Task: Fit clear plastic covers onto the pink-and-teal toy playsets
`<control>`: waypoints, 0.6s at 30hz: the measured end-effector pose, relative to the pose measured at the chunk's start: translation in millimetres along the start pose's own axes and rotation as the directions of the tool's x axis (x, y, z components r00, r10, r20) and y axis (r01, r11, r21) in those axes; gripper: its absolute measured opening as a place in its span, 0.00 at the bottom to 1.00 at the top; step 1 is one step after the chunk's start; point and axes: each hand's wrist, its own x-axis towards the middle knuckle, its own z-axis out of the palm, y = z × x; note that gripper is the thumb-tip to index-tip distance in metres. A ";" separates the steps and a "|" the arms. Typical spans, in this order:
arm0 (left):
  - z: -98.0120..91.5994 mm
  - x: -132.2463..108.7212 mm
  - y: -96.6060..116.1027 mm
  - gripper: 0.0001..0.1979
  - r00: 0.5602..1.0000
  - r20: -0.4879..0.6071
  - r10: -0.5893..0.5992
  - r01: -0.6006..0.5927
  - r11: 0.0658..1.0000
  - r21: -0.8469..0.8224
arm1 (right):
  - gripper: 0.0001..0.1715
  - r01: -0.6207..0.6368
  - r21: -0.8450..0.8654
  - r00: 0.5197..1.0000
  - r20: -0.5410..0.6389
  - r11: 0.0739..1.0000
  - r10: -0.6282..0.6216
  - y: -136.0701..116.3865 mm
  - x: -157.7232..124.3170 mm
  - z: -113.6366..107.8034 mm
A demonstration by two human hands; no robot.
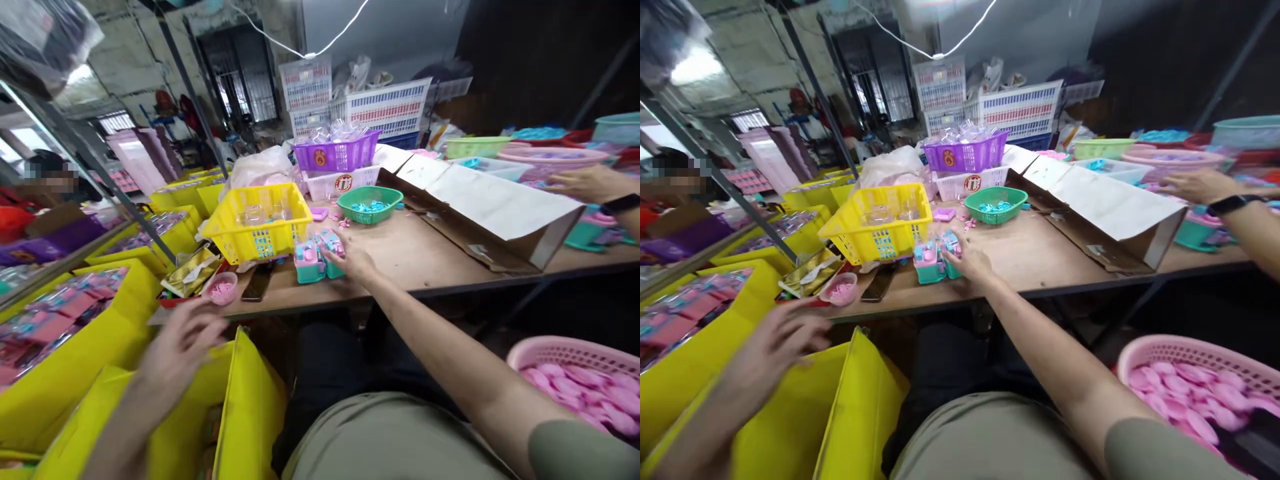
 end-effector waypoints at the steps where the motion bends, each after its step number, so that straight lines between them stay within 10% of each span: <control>1: 23.4 19.8 18.1 0.39 1.000 -0.001 0.021 -0.021 1.000 -0.014 | 0.47 0.037 -0.005 0.998 0.053 0.999 -0.036 5.2 -0.3 -2.1; 6: 160.1 137.1 86.1 0.59 1.000 -0.017 0.000 0.002 0.995 0.098 | 0.42 0.244 0.010 0.949 0.203 0.970 -0.241 52.5 -2.7 -53.8; 10: 195.4 167.9 85.6 0.50 0.997 0.026 -0.076 0.071 0.985 0.159 | 0.54 0.148 -0.206 0.981 0.156 0.967 -0.117 46.1 4.5 -65.7; 13: 156.0 145.0 68.5 0.44 0.992 0.127 -0.001 -0.015 0.992 0.126 | 0.64 0.125 -0.328 0.974 0.222 0.936 -0.053 29.7 17.0 -58.6; 16: 66.6 92.5 33.8 0.47 0.939 0.319 0.127 -0.115 0.992 -0.056 | 0.54 0.150 -0.332 0.960 0.276 0.931 -0.056 37.2 26.0 -54.7; 18: -5.8 41.7 -7.5 0.49 0.938 0.345 0.017 0.023 0.994 -0.109 | 0.49 0.146 -0.269 0.973 0.212 0.952 -0.089 47.5 28.8 -48.4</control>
